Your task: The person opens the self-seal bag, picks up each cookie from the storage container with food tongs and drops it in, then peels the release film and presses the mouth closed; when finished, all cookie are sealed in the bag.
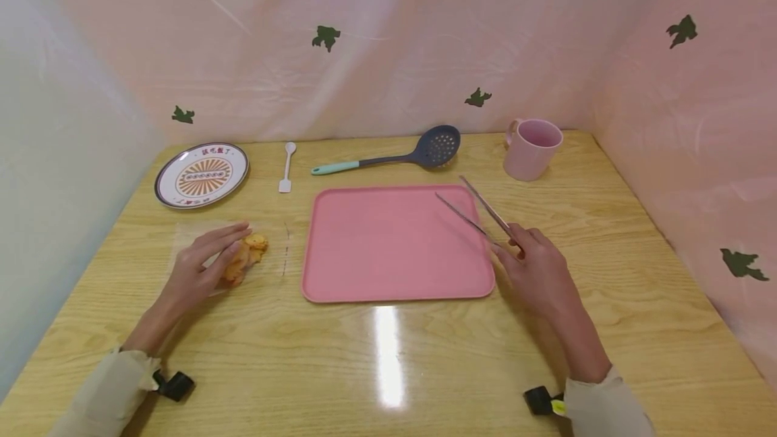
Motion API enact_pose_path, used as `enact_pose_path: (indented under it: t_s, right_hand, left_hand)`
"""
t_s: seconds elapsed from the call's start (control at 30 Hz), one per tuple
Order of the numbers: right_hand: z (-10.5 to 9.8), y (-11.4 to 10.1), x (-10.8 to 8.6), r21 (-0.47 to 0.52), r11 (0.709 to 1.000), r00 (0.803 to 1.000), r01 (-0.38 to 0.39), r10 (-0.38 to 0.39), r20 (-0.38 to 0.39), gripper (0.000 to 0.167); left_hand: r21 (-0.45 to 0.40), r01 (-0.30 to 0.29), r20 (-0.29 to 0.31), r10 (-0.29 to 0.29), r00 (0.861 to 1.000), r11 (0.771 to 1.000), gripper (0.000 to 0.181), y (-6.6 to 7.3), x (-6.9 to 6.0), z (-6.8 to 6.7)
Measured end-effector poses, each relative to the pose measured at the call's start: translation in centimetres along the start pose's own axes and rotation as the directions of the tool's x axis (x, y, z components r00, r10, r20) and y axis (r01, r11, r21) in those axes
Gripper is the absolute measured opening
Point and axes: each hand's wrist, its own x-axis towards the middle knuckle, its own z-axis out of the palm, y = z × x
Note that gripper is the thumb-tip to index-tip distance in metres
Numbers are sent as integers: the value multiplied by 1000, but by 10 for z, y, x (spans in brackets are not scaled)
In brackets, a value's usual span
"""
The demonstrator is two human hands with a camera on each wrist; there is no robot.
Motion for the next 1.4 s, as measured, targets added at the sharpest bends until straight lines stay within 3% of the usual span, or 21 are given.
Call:
enact_pose_path:
  t_s: [0.2, 0.37, 0.6, 0.77, 1.0, 1.4]
  right_hand:
    - [-12, 15, -12, -30, 983, 984, -179, 178, -16, 48]
    - [-21, 25, -21, -64, 949, 951, -308, 308, -5, 51]
    - [-27, 38, -33, -95, 917, 921, -388, 389, -8, 46]
    - [-27, 43, -38, -101, 901, 907, -422, 420, -36, 37]
    - [-26, 45, -42, -89, 896, 900, -435, 433, -45, 52]
    - [-20, 47, -45, -120, 906, 914, -406, 398, -85, 51]
  left_hand:
    - [-5, -10, 1, 10, 1000, 1000, 28, -1, 0, 1]
    - [-11, -8, 3, 8, 1000, 1000, 29, -1, 1, 1]
    - [-4, -4, 6, 4, 1000, 1000, 30, 0, 0, 0]
    - [-4, -4, 4, 4, 1000, 1000, 30, 0, 1, 0]
    - [-10, -5, 5, 5, 1000, 1000, 29, -1, 0, -1]
    - [-8, -5, 6, 5, 1000, 1000, 29, -1, -1, -2]
